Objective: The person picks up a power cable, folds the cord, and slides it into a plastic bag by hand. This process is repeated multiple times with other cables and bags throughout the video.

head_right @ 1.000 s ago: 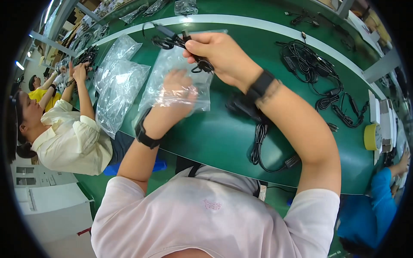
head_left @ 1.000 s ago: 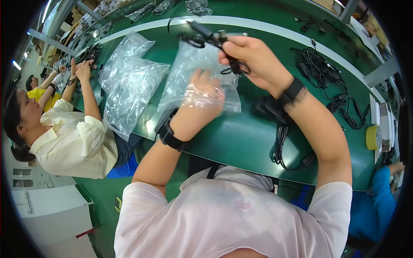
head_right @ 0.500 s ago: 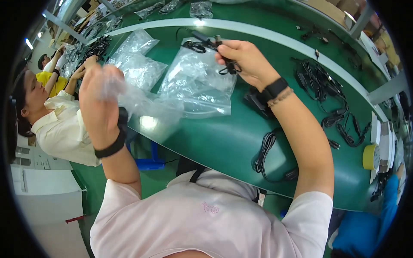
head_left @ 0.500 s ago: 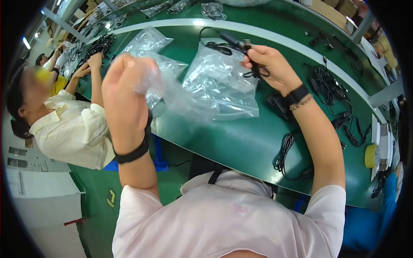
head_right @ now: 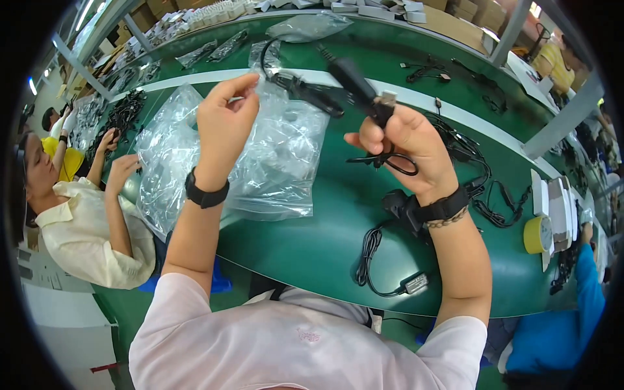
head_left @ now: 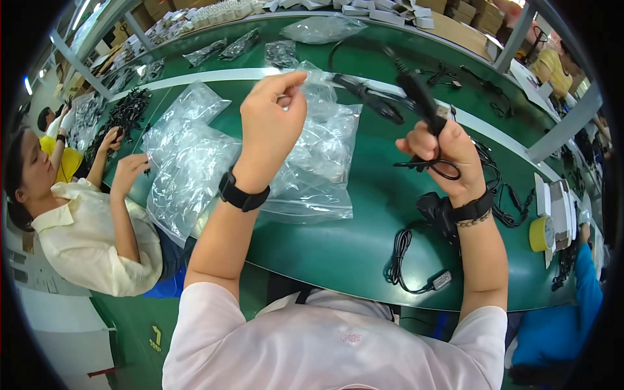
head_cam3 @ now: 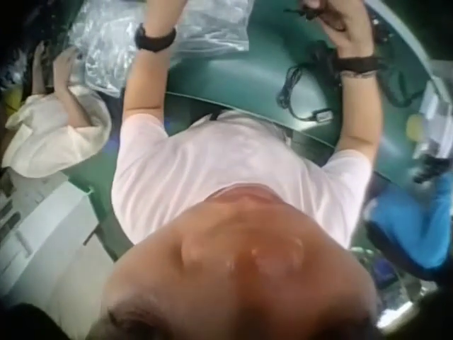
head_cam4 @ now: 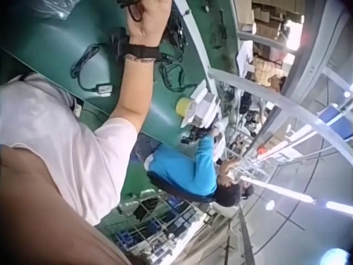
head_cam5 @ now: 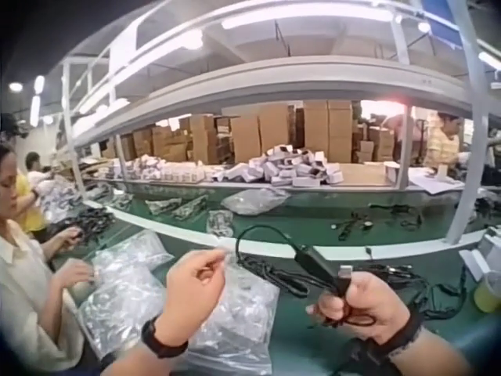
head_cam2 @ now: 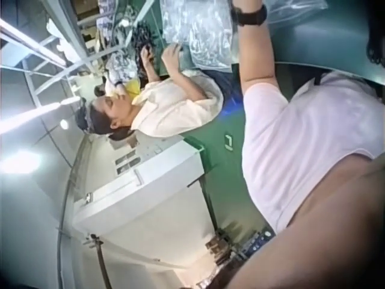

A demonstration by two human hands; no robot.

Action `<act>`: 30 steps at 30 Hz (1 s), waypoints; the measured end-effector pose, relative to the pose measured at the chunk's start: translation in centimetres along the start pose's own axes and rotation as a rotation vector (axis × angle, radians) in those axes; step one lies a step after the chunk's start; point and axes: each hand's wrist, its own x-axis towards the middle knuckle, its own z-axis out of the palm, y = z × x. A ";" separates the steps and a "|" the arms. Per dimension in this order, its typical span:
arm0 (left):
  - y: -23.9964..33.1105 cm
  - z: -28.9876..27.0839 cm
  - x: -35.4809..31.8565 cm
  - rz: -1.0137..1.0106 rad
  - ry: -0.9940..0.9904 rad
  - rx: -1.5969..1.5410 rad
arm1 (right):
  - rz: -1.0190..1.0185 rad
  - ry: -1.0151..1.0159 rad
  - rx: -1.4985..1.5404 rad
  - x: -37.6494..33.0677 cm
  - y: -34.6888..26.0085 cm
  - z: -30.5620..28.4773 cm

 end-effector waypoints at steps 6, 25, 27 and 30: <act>-0.6 0.8 -1.4 -0.173 -0.091 -0.349 | 0.142 0.128 -0.269 0.8 1.4 -0.7; -1.1 2.3 -4.0 -0.114 -0.178 -0.400 | 0.033 0.290 0.097 1.1 3.9 0.3; -0.8 2.5 -4.3 -0.259 -0.266 -0.547 | -0.002 0.355 -0.031 0.7 4.2 0.8; 0.1 2.6 -4.7 -0.237 -0.234 -0.708 | 0.029 0.368 -0.463 0.6 4.4 1.3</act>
